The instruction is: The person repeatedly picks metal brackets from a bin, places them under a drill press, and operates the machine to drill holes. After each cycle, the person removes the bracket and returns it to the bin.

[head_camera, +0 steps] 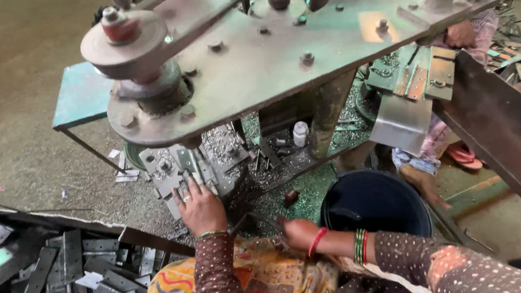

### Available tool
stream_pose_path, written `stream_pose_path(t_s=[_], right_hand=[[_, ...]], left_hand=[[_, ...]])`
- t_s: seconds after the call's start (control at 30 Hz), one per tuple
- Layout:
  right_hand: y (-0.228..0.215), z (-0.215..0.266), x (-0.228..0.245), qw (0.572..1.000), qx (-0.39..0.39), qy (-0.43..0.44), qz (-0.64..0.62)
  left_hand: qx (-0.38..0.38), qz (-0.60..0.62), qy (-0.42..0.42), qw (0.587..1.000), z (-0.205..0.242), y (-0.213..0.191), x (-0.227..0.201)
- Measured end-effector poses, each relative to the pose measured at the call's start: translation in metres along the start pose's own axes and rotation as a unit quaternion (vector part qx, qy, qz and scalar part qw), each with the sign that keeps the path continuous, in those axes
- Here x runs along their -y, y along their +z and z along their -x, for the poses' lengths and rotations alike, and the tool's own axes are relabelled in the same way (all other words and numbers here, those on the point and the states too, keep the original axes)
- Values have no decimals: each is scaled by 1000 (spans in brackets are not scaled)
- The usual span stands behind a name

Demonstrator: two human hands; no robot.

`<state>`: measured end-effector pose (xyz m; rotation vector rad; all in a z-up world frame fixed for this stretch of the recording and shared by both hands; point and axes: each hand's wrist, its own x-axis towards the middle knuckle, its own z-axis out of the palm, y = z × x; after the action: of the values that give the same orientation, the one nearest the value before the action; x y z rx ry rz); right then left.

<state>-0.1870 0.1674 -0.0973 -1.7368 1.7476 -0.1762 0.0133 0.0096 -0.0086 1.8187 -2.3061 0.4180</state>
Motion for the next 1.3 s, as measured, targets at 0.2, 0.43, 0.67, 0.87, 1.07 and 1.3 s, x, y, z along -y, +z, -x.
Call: stream_pose_path(t_s=[0.2,0.43,0.67,0.87,1.07,1.3], right_hand=[[-54,-12,20,995,26,8,98],[-3,2,-4,999,-24,25,15],[-58,-35,16,995,43,0,86],[-51,-13,18,994,-10,-9,104],[-26,4,1,998,-38,-26,47],[-58,-30,22,987,32,9,155]], left_hand=[[-35,44,-10,998,2,1,-13],[-70,70,-17,995,3,5,-5],[-48,112,-19,992,-11,6,-11],[32,102,-51,993,-36,11,-14],[-23,70,-20,997,-22,6,-15],[-19,119,-27,992,-13,-1,-13]])
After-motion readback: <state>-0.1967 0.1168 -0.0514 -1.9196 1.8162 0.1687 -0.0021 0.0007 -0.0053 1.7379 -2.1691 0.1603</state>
